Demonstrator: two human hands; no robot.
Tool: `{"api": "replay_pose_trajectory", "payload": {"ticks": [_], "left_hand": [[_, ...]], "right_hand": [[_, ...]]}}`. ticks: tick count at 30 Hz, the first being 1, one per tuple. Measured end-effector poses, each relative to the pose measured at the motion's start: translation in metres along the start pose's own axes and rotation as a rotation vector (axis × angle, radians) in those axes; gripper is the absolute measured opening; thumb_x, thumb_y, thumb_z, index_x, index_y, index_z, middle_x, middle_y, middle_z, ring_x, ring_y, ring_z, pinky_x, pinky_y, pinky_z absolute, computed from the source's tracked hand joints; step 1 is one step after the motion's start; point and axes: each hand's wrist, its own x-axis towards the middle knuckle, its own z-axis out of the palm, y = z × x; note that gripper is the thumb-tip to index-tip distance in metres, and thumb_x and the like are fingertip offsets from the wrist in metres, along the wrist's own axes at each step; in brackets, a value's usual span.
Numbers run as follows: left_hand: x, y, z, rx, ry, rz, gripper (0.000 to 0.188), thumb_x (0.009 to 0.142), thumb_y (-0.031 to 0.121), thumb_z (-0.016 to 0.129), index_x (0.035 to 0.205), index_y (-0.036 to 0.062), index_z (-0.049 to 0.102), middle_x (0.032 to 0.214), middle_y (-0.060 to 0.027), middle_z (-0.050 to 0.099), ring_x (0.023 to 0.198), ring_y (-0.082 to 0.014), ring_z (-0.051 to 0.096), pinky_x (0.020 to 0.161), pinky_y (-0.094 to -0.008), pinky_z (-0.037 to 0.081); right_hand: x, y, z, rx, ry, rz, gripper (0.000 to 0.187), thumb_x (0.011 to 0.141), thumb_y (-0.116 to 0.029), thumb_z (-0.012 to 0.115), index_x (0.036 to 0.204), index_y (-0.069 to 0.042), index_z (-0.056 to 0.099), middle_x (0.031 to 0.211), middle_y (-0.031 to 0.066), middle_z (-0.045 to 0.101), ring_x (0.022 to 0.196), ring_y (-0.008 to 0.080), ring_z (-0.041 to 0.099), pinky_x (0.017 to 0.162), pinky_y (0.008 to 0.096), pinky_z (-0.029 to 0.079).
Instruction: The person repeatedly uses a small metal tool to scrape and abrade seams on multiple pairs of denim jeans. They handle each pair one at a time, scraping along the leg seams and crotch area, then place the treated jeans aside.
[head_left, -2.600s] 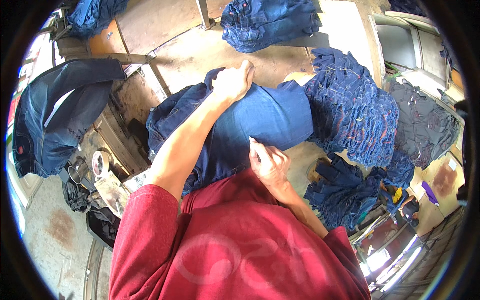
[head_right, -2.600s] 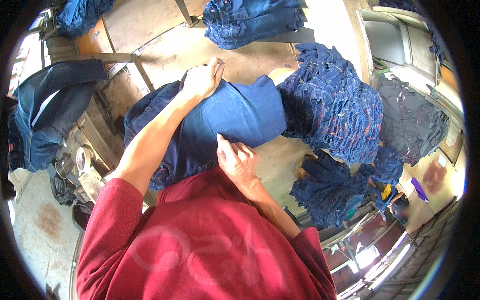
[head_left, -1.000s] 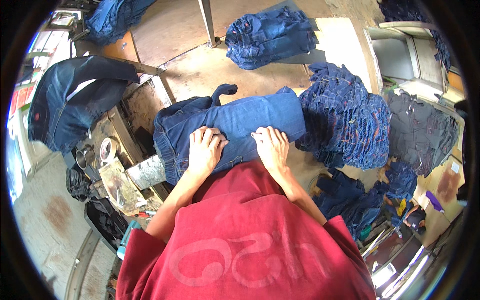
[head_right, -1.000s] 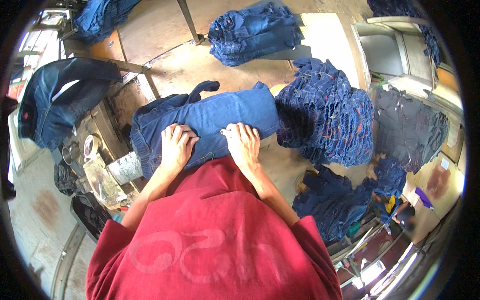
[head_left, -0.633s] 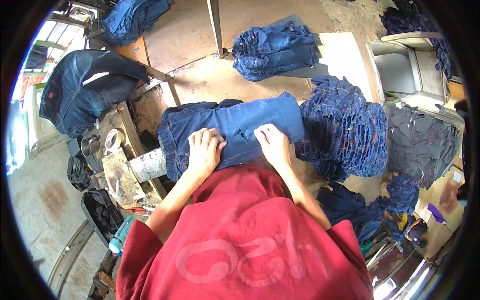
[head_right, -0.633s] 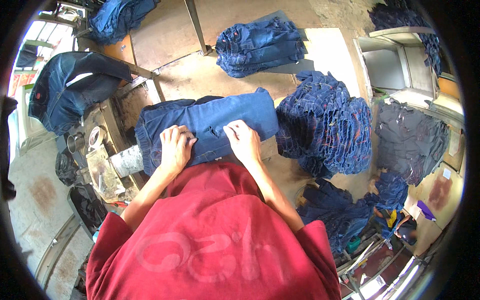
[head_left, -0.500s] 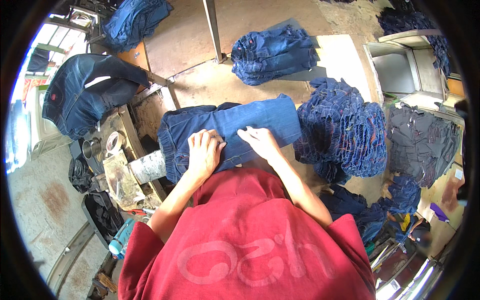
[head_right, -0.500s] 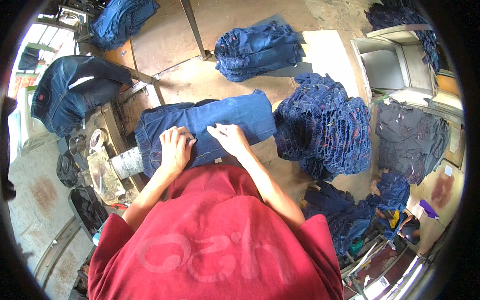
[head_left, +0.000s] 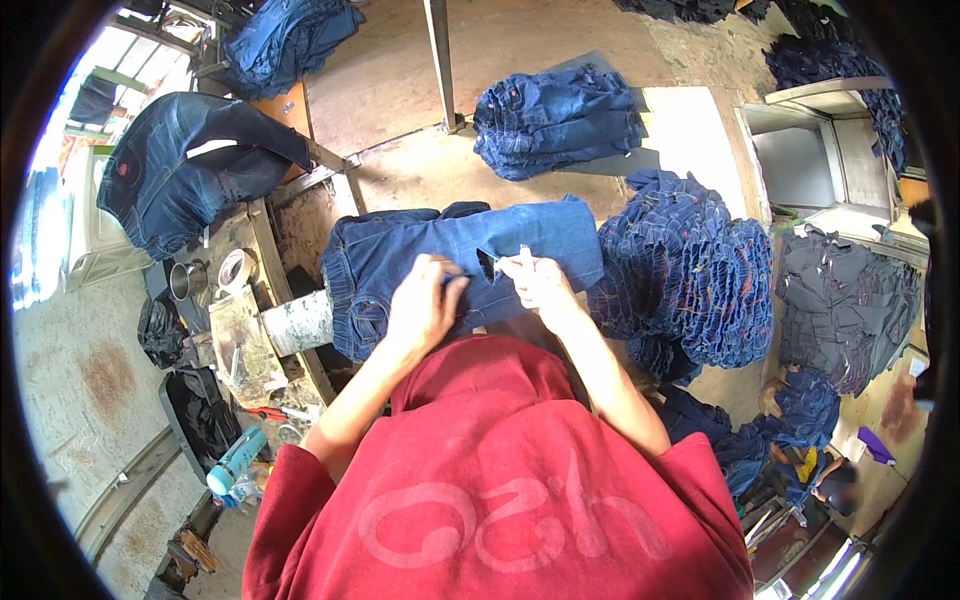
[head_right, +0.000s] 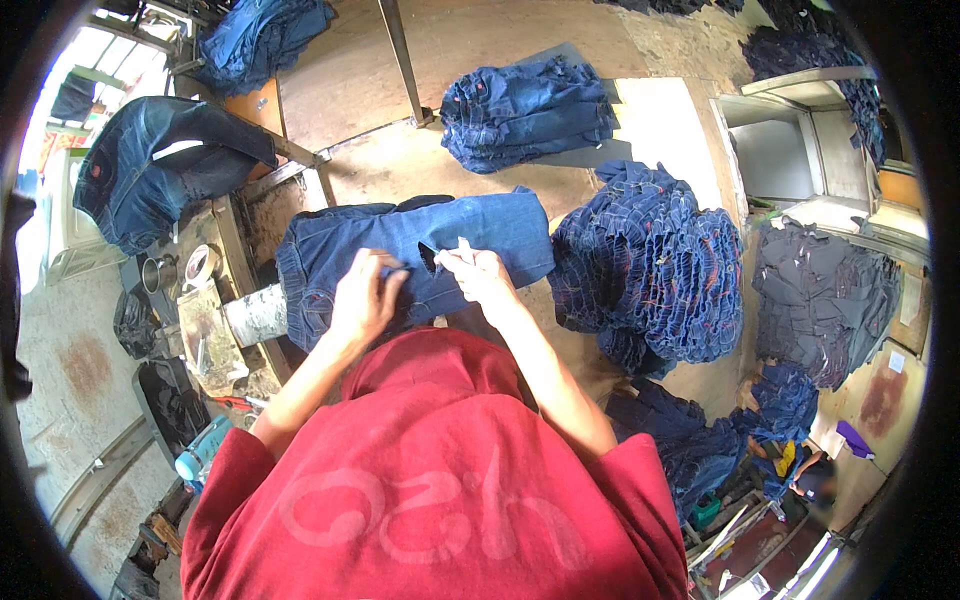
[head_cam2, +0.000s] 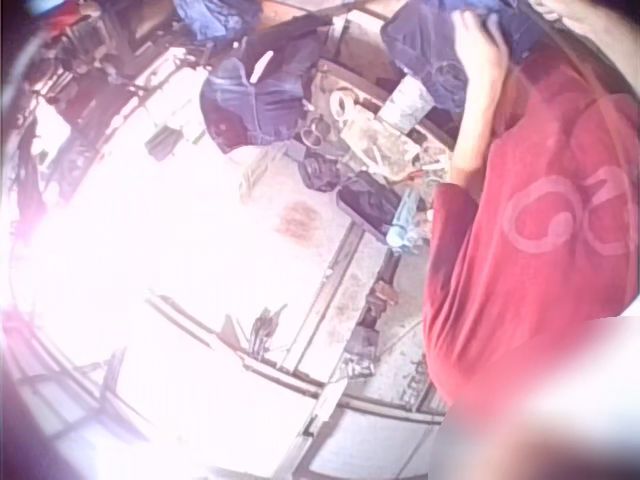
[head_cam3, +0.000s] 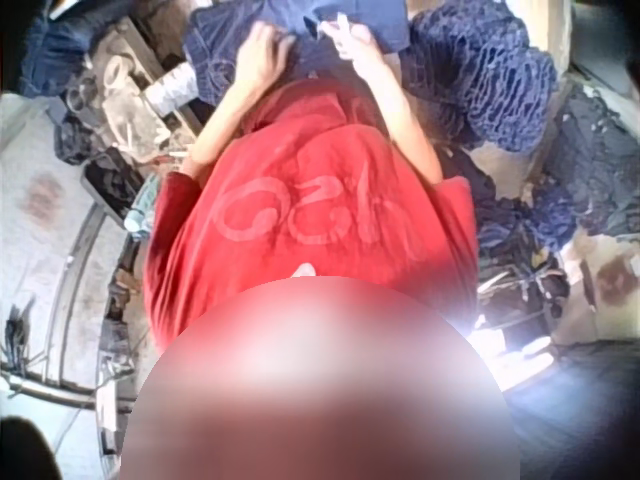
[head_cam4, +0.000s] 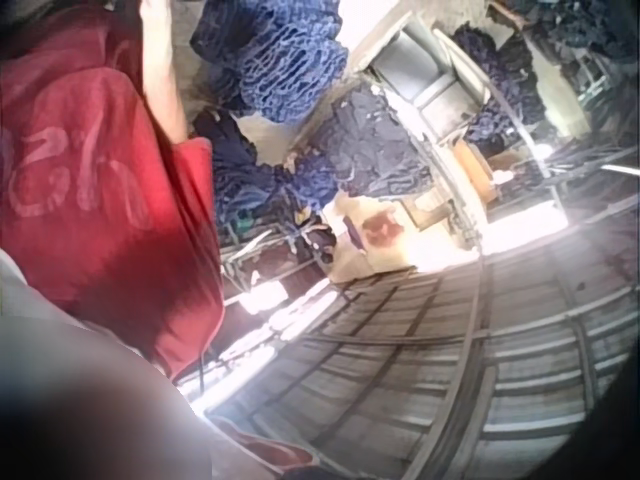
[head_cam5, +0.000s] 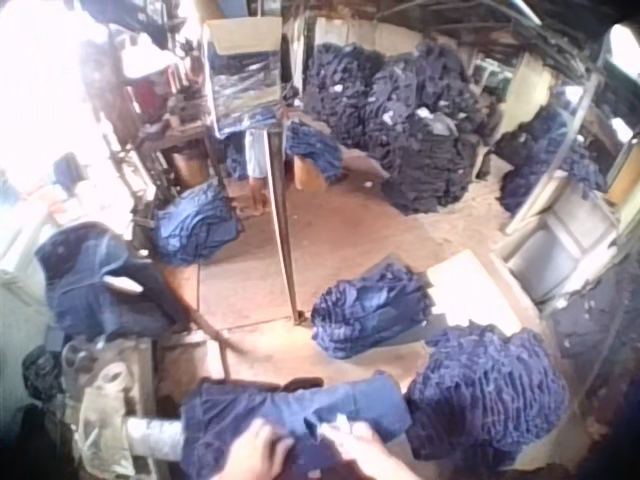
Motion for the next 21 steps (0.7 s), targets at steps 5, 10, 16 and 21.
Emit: {"api": "replay_pose_trajectory", "payload": {"ticks": [5,10,16,21], "left_hand": [[0.011,0.037,0.028,-0.651,-0.335,-0.681,0.029,0.105,0.008,0.072,0.131,-0.0017,0.067,0.104,-0.01,0.074,0.065,-0.0142,0.065,0.063,-0.0329,0.057],[0.0,0.039,0.027,-1.028,-0.197,-0.987,0.019,0.108,0.009,0.068,0.125,0.003,0.067,0.104,-0.0043,0.071,0.056,-0.009,0.056,0.052,-0.0257,0.05],[-0.006,0.035,0.037,-1.035,-0.174,-0.978,0.011,0.113,0.015,0.063,0.116,0.0045,0.065,0.096,-0.0019,0.069,0.048,-0.0076,0.054,0.048,-0.0263,0.046],[-0.017,0.036,0.041,-0.99,-0.117,-0.791,0.013,0.115,0.017,0.062,0.11,0.0056,0.063,0.091,-0.0027,0.068,0.048,-0.0061,0.049,0.045,-0.0249,0.04]], "right_hand": [[-0.003,-0.006,0.01,-0.553,0.046,-0.347,0.027,0.103,-0.027,0.078,0.118,-0.004,0.079,0.09,0.0016,0.073,0.064,0.0096,0.058,0.06,0.0292,0.048],[-0.034,-0.01,0.016,-0.796,0.249,-0.55,0.021,0.103,-0.022,0.074,0.111,-0.004,0.081,0.1,0.0104,0.08,0.071,0.0198,0.071,0.07,0.0368,0.057],[-0.045,-0.011,0.029,-0.907,0.22,-0.482,0.018,0.1,-0.023,0.076,0.107,-0.008,0.082,0.09,0.0125,0.08,0.075,0.0283,0.076,0.071,0.0395,0.06],[-0.042,-0.003,0.026,-0.912,0.193,-0.521,0.016,0.098,-0.021,0.077,0.105,-0.007,0.081,0.085,0.0129,0.078,0.072,0.0266,0.074,0.07,0.0388,0.059]]}}
